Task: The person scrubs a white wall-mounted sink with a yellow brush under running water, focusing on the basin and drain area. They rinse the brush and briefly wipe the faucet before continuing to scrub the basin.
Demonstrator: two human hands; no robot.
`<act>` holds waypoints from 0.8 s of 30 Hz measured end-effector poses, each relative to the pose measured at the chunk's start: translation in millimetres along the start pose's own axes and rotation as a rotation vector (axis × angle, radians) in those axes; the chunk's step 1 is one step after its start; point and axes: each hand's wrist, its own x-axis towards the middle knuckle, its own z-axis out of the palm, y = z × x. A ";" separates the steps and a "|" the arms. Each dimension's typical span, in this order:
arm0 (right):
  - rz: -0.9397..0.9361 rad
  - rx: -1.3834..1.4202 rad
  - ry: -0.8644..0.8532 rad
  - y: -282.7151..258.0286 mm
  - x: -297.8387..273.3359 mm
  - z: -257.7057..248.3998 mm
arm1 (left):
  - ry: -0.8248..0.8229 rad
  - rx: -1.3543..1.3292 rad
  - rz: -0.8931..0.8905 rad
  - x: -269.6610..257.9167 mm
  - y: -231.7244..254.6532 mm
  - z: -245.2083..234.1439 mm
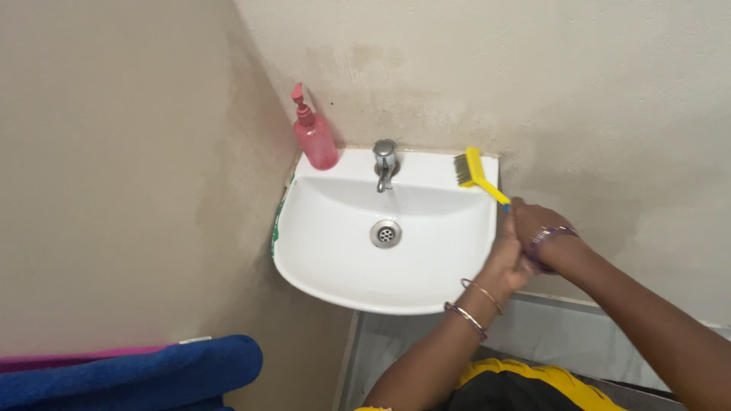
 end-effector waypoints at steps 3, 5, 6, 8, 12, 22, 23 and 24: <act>0.001 0.016 -0.039 23.6 -1.4 -3.1 | 0.002 -0.011 -0.040 12.4 -17.0 11.8; -0.066 0.001 -0.018 35.2 12.3 0.3 | -0.010 -0.048 -0.012 23.7 -18.7 11.5; -0.114 -0.018 -0.004 34.1 26.6 3.2 | -0.023 -0.088 0.019 29.6 -13.6 7.5; -0.170 -0.061 0.012 34.0 45.7 9.2 | -0.009 -0.151 0.076 39.1 -10.6 3.1; -0.239 -0.195 -0.001 40.8 35.6 2.0 | 0.025 -0.286 0.159 51.1 -31.5 3.1; -0.435 -0.414 0.121 42.3 54.1 -68.2 | -0.156 -0.327 0.344 92.3 -16.8 28.2; -0.422 -0.386 0.102 28.2 66.1 -69.5 | -0.070 -0.345 0.374 92.4 3.4 28.3; -0.409 -0.357 0.082 11.8 77.0 -69.1 | 0.016 -0.364 0.404 89.8 22.3 27.4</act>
